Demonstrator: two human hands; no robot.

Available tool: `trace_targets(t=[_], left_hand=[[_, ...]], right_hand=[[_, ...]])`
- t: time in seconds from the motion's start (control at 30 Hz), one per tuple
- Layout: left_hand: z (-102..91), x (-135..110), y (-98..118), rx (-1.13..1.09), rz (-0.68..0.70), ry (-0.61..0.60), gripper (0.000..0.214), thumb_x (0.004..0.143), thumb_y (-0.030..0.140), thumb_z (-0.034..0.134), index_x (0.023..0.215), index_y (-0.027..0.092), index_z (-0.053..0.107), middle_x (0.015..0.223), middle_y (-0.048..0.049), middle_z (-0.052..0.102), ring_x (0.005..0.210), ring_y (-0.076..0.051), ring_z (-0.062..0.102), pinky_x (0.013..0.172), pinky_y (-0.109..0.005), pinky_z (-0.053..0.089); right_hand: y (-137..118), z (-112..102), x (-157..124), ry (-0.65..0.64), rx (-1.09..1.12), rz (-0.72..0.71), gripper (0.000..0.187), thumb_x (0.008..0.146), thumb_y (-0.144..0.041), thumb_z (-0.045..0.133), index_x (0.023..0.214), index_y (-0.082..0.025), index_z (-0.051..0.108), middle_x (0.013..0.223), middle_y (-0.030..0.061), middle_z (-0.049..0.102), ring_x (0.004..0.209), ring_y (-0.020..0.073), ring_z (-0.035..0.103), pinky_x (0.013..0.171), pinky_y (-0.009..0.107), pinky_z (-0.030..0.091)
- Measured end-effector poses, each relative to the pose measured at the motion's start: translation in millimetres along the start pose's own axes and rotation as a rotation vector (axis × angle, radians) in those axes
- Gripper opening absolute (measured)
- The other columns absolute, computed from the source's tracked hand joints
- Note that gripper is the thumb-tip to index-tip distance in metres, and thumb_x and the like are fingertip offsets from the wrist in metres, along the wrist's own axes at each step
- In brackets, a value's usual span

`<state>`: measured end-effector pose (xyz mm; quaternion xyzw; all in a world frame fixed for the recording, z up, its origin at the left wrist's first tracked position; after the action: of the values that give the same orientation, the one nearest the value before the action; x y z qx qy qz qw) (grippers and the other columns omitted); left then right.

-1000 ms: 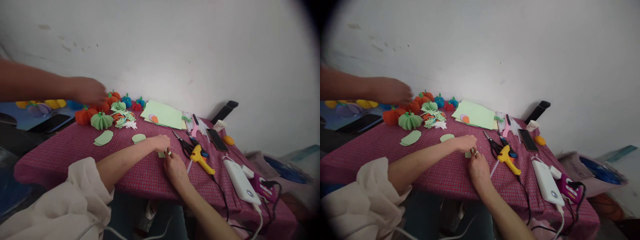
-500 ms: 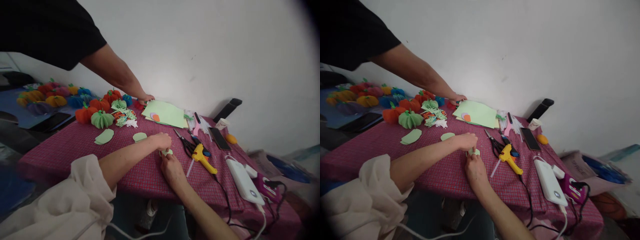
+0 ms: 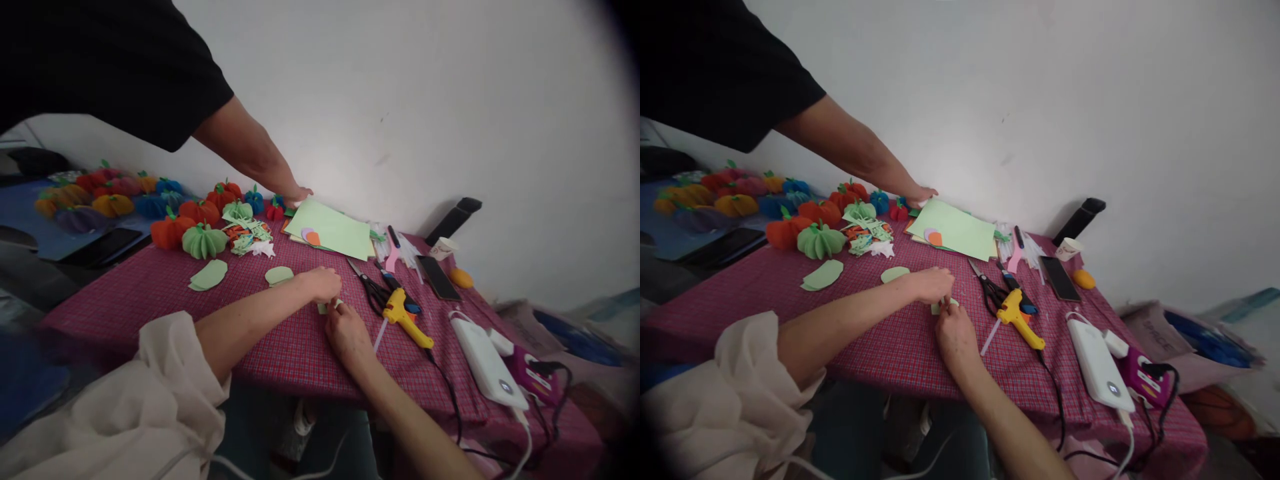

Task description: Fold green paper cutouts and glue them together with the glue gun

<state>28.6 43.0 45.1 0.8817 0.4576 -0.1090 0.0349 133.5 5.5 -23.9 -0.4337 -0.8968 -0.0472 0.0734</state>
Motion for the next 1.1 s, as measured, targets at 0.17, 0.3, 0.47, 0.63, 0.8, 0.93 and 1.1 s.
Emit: trace_targets(t=[0.17, 0.3, 0.47, 0.63, 0.8, 0.93, 1.1], left_hand=[[-0.6, 1, 2, 0.000, -0.007, 0.010, 0.021, 0.080, 0.023, 0.056, 0.091, 0.028, 0.074, 0.106, -0.0113, 0.065, 0.098, -0.027, 0.054, 0.076, -0.035, 0.044], [0.7, 3, 1, 0.008, -0.001, 0.013, 0.022, 0.080, 0.022, 0.057, 0.092, 0.027, 0.073, 0.107, -0.0109, 0.065, 0.100, -0.026, 0.054, 0.076, -0.032, 0.043], [4.2, 3, -1, 0.023, -0.011, 0.015, 0.024, 0.082, 0.021, 0.053, 0.094, 0.027, 0.073, 0.110, -0.0093, 0.065, 0.099, -0.023, 0.054, 0.075, -0.029, 0.042], [3.2, -1, 1, 0.027, -0.011, 0.003, 0.025, 0.081, 0.021, 0.055, 0.096, 0.030, 0.072, 0.111, -0.0091, 0.064, 0.099, -0.025, 0.054, 0.075, -0.032, 0.043], [2.0, -2, 1, 0.016, -0.006, 0.006, 0.025, 0.081, 0.019, 0.053, 0.092, 0.029, 0.073, 0.109, -0.0114, 0.064, 0.098, -0.028, 0.055, 0.073, -0.035, 0.043], [2.6, -1, -1, -0.001, -0.005, 0.004, 0.022, 0.081, 0.022, 0.056, 0.092, 0.030, 0.073, 0.107, -0.0095, 0.065, 0.098, -0.027, 0.055, 0.073, -0.034, 0.043], [3.1, 0, -1, 0.009, -0.009, 0.007, 0.023, 0.080, 0.021, 0.056, 0.095, 0.029, 0.072, 0.110, -0.0087, 0.065, 0.100, -0.026, 0.054, 0.075, -0.031, 0.042]], right_hand=[[-3, 4, -5, -0.005, 0.017, -0.053, 0.026, 0.084, -0.009, 0.044, 0.104, -0.013, 0.061, 0.094, 0.0094, 0.062, 0.087, 0.0168, 0.053, 0.082, 0.026, 0.039], [-8, 3, -11, -0.018, 0.016, -0.072, 0.028, 0.085, -0.009, 0.044, 0.107, -0.014, 0.061, 0.092, 0.0093, 0.063, 0.086, 0.0175, 0.053, 0.080, 0.027, 0.039], [-17, 0, -16, -0.047, 0.035, -0.112, 0.023, 0.083, -0.009, 0.047, 0.095, -0.013, 0.065, 0.087, 0.0091, 0.064, 0.083, 0.0189, 0.054, 0.079, 0.028, 0.041], [-8, -7, -14, 0.037, 0.074, -0.053, 0.026, 0.084, -0.011, 0.045, 0.102, -0.014, 0.063, 0.088, 0.0088, 0.063, 0.083, 0.0185, 0.055, 0.078, 0.027, 0.041], [1, -3, -2, 0.036, 0.042, -0.026, 0.028, 0.083, -0.008, 0.042, 0.105, -0.012, 0.061, 0.091, 0.0107, 0.063, 0.084, 0.0179, 0.055, 0.079, 0.027, 0.040], [-2, 2, -4, 0.020, 0.044, -0.063, 0.029, 0.084, -0.009, 0.042, 0.105, -0.015, 0.061, 0.093, 0.0094, 0.062, 0.086, 0.0180, 0.054, 0.080, 0.028, 0.040], [-9, 3, -15, 0.003, 0.051, -0.089, 0.028, 0.084, -0.010, 0.043, 0.104, -0.015, 0.062, 0.089, 0.0089, 0.063, 0.085, 0.0187, 0.054, 0.080, 0.029, 0.041]])
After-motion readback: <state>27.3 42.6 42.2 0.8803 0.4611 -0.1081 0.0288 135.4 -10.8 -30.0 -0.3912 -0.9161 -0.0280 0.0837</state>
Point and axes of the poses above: each hand's wrist, its own x-axis towards the middle knuckle, its own z-axis out of the palm, y = z × x, the point moved 2 cm from there along x, towards the middle knuckle
